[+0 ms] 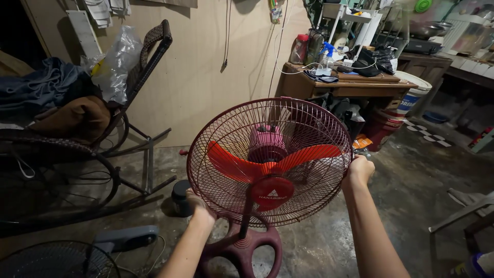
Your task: The person disassembles a standing electric fan by removing the front grille, fan blades, and rear grille. They then reassemble the fan by reinstalling the blades, rear grille, and front grille in sequence.
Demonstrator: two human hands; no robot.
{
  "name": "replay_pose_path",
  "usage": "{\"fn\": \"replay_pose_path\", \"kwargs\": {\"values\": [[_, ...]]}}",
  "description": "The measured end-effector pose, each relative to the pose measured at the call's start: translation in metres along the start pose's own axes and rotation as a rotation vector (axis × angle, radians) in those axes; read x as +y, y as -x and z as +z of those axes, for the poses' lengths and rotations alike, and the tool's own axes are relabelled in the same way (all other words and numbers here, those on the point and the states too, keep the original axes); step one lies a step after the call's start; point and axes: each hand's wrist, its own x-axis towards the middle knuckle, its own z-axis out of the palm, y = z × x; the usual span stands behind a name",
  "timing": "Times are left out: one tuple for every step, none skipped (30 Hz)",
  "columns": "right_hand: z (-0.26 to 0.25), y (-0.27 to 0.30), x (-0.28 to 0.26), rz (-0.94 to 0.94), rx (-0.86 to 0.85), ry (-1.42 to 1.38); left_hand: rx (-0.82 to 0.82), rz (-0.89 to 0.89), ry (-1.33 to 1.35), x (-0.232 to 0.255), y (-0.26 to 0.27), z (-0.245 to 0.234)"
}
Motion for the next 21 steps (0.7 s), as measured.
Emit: {"fn": "replay_pose_path", "kwargs": {"values": [[0.000, 0.003, -0.002, -0.018, 0.021, 0.039, 0.012, -0.005, -0.004, 0.000, 0.001, 0.001], [0.000, 0.004, -0.003, -0.036, 0.041, 0.079, 0.026, -0.010, -0.007, 0.001, 0.003, 0.002], [-0.001, 0.005, -0.004, -0.054, 0.061, 0.119, 0.039, -0.014, -0.010, 0.001, 0.005, 0.003], [-0.001, 0.004, -0.004, -0.045, 0.058, 0.102, 0.061, -0.034, -0.030, 0.001, 0.008, 0.004], [-0.002, 0.002, -0.004, -0.036, 0.056, 0.085, 0.083, -0.054, -0.050, 0.002, 0.010, 0.004], [-0.003, -0.001, -0.003, -0.026, 0.054, 0.069, 0.106, -0.074, -0.071, 0.002, 0.012, 0.005], [-0.004, -0.004, -0.002, 0.009, 0.035, 0.004, 0.115, -0.093, -0.068, 0.002, 0.013, 0.005], [-0.005, -0.009, -0.002, 0.043, 0.016, -0.061, 0.123, -0.110, -0.065, 0.002, 0.013, 0.005], [-0.006, -0.015, -0.002, 0.077, -0.003, -0.127, 0.131, -0.128, -0.061, 0.002, 0.012, 0.005], [-0.008, -0.020, 0.000, 0.095, -0.036, -0.157, 0.139, -0.127, -0.080, 0.002, 0.010, 0.003], [-0.009, -0.025, 0.001, 0.113, -0.068, -0.187, 0.148, -0.126, -0.100, 0.001, 0.007, 0.000], [-0.011, -0.030, 0.002, 0.132, -0.101, -0.216, 0.158, -0.125, -0.118, 0.000, 0.004, -0.002], [-0.013, -0.034, 0.002, 0.150, -0.107, -0.211, 0.143, -0.119, -0.097, -0.002, 0.001, -0.004], [-0.014, -0.038, 0.002, 0.162, -0.114, -0.221, 0.128, -0.113, -0.075, -0.004, -0.002, -0.007], [-0.015, -0.040, 0.003, 0.168, -0.121, -0.225, 0.113, -0.107, -0.054, -0.005, -0.005, -0.009], [-0.016, -0.042, 0.002, 0.168, -0.123, -0.227, 0.114, -0.107, -0.045, -0.007, -0.007, -0.009], [-0.016, -0.042, 0.001, 0.151, -0.124, -0.227, 0.115, -0.107, -0.036, -0.007, -0.009, -0.009], [-0.016, -0.041, -0.002, 0.130, -0.126, -0.221, 0.115, -0.107, -0.028, -0.007, -0.009, -0.007], [-0.014, -0.039, -0.004, 0.098, -0.132, -0.211, 0.088, -0.115, -0.020, -0.007, -0.008, -0.005], [-0.013, -0.035, -0.006, 0.063, -0.142, -0.203, 0.062, -0.122, -0.013, -0.004, -0.006, -0.004], [-0.011, -0.031, -0.009, 0.024, -0.155, -0.192, 0.035, -0.130, -0.006, -0.001, -0.003, -0.001]]}}
